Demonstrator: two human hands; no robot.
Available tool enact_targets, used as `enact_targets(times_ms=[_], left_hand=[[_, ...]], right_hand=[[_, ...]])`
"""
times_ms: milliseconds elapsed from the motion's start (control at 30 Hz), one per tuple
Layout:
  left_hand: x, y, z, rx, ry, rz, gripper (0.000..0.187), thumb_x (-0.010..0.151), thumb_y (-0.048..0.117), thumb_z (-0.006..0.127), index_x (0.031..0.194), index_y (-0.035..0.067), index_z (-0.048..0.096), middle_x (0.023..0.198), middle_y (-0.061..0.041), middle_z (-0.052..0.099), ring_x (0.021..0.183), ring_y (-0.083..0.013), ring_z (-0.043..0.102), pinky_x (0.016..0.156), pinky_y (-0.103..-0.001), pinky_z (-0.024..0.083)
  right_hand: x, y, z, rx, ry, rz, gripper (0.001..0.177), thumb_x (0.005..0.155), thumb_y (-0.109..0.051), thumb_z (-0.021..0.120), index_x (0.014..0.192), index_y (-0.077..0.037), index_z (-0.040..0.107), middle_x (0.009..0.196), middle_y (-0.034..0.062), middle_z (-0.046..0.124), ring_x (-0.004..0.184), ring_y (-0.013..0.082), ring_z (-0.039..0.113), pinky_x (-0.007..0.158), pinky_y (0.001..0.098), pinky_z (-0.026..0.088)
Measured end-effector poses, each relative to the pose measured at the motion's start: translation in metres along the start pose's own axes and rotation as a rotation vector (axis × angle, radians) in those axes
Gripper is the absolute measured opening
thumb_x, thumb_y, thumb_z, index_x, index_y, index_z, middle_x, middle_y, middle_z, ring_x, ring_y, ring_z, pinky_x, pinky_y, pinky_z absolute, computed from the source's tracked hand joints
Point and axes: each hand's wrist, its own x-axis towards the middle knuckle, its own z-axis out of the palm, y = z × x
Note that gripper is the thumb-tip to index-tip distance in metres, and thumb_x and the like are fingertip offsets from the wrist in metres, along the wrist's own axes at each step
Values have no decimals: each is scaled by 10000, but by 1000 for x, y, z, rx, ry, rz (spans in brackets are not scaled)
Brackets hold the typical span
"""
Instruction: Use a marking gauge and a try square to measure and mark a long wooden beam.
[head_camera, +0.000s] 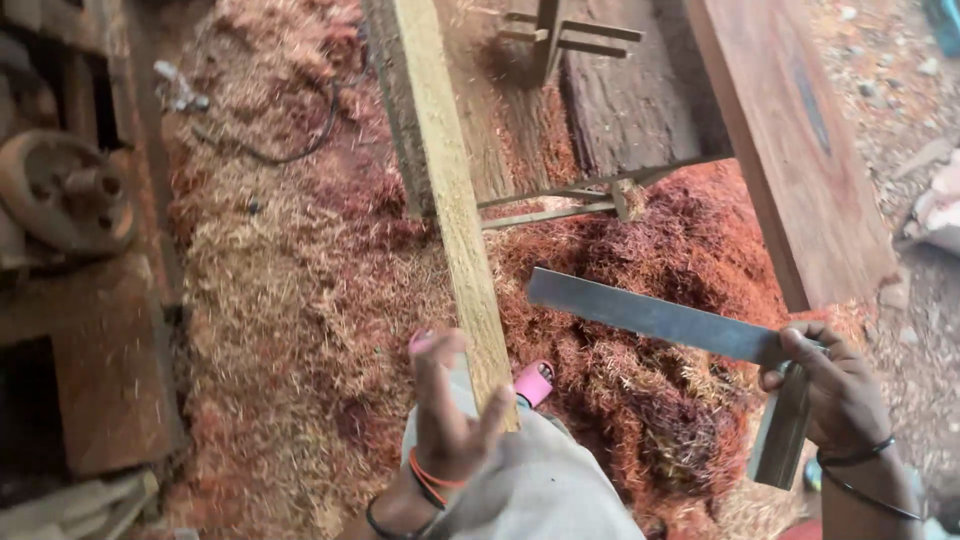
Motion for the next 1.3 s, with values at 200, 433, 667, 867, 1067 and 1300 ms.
enact_targets(times_ms=[200,433,667,867,1067,1300], left_hand=[[19,-43,20,6,183,-471,730,979,498,649,1423,-45,447,1365,-218,488,1282,-337,526,1106,-459,439],[51,-67,35,5,160,-449,716,1001,454,643,1442,-68,431,1415,-246,470,1370,-374,472,1187,-487,371],[52,-55,43,-192,219,-620,668,1026,413,606,1449,-68,415,1437,-228,501,1364,-339,514,1180,-434,397],[47,-56,43,-168,220,-589,614,1076,376,562,1471,-74,426,1500,-257,460,1450,-373,449,1233,-461,341],[48,-53,41,-183,204,-602,647,1075,408,550,1476,-81,414,1499,-259,455,1447,-379,450,1232,-460,343],[49,-53,41,-178,202,-614,625,1074,384,559,1465,-83,420,1493,-257,461,1428,-374,465,1230,-456,348]], right_hand=[[67,-9,48,-131,-166,110,112,1081,-168,592,1127,-66,588,933,69,657,693,138,634,578,253,541],[117,-21,87,-268,-283,202,130,1057,-185,600,1115,-70,587,879,61,663,613,113,639,516,222,524],[133,-33,86,-393,-254,239,139,1073,-202,593,1106,-67,590,865,53,643,607,102,630,482,218,509],[142,-29,83,-417,-273,235,146,1096,-198,592,1122,-54,591,886,71,653,630,114,627,524,221,509],[142,-32,86,-344,-303,234,130,1093,-172,587,1118,-44,596,885,79,652,661,124,635,562,224,528],[143,-29,84,-398,-321,212,140,1101,-171,583,1103,-32,593,876,105,649,665,144,612,572,252,505]])
